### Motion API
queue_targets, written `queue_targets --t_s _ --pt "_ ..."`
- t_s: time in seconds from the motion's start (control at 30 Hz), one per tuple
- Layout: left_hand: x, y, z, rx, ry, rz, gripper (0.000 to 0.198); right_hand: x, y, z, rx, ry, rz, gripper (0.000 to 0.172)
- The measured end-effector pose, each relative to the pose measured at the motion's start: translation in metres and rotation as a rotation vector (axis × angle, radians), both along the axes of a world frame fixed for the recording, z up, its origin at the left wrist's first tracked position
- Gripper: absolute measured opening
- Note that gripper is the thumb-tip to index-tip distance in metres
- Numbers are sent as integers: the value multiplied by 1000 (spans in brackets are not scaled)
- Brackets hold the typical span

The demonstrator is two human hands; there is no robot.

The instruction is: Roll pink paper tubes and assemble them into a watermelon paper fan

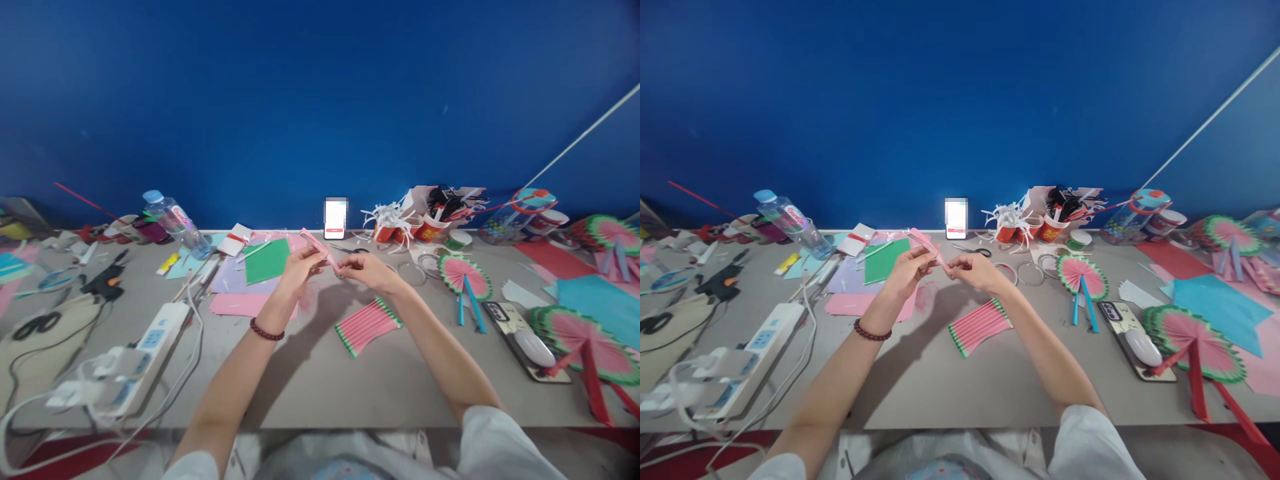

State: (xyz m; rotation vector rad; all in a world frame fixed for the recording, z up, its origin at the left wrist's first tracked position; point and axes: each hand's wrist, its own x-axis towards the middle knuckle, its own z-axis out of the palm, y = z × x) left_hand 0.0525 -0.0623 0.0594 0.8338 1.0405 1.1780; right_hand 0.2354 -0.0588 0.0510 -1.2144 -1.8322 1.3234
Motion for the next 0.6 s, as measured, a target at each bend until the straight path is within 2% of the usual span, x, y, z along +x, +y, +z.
queue_targets --t_s 0.23,0.37,0.5,0.6 --pt "-1 3 -4 1 -33 11 35 1 2 -2 70 1 -17 19" --pt "-1 4 -6 17 -21 5 34 4 1 3 -26 69 80 18" --pt "-1 4 -4 46 32 21 32 5 1 6 -130 155 151 28" --pt "-1 4 -3 79 85 35 31 4 1 5 -187 214 130 42"
